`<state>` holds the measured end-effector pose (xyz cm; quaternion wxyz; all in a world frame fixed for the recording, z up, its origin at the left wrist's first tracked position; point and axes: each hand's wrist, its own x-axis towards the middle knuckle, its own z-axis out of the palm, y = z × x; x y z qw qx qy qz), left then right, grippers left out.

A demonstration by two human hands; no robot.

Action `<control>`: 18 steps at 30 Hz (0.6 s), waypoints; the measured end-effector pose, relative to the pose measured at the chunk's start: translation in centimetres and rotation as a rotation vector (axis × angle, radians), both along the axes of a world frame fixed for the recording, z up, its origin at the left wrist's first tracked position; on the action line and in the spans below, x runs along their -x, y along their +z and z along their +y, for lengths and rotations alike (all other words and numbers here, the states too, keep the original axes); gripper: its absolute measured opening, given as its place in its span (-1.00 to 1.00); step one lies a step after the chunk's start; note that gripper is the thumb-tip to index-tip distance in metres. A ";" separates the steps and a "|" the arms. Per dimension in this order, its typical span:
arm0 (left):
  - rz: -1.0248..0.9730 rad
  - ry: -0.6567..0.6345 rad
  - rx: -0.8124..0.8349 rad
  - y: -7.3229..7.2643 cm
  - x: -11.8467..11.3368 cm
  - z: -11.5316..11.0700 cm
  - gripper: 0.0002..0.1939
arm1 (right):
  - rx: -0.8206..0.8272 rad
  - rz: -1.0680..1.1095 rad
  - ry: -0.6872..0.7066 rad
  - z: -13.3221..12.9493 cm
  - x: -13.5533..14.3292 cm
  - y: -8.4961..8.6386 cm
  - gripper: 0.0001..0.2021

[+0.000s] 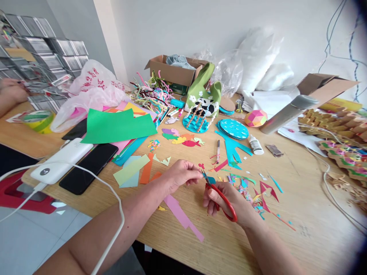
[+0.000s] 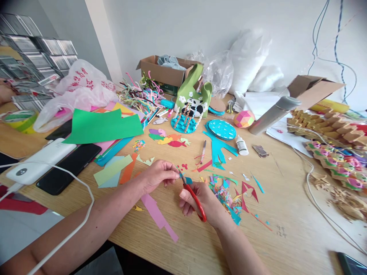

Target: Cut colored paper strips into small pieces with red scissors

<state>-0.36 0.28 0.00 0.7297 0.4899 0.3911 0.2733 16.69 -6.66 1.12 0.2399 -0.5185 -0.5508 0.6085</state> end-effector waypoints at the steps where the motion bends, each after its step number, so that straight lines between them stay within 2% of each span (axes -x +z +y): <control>1: 0.004 -0.002 -0.002 0.0 0.0 0.0 -0.85 | -0.014 0.002 0.010 0.0 0.0 0.0 -0.39; 18: -0.007 -0.017 -0.005 0.0 0.0 0.0 -0.84 | 0.011 -0.009 -0.013 0.0 -0.1 -0.3 -0.39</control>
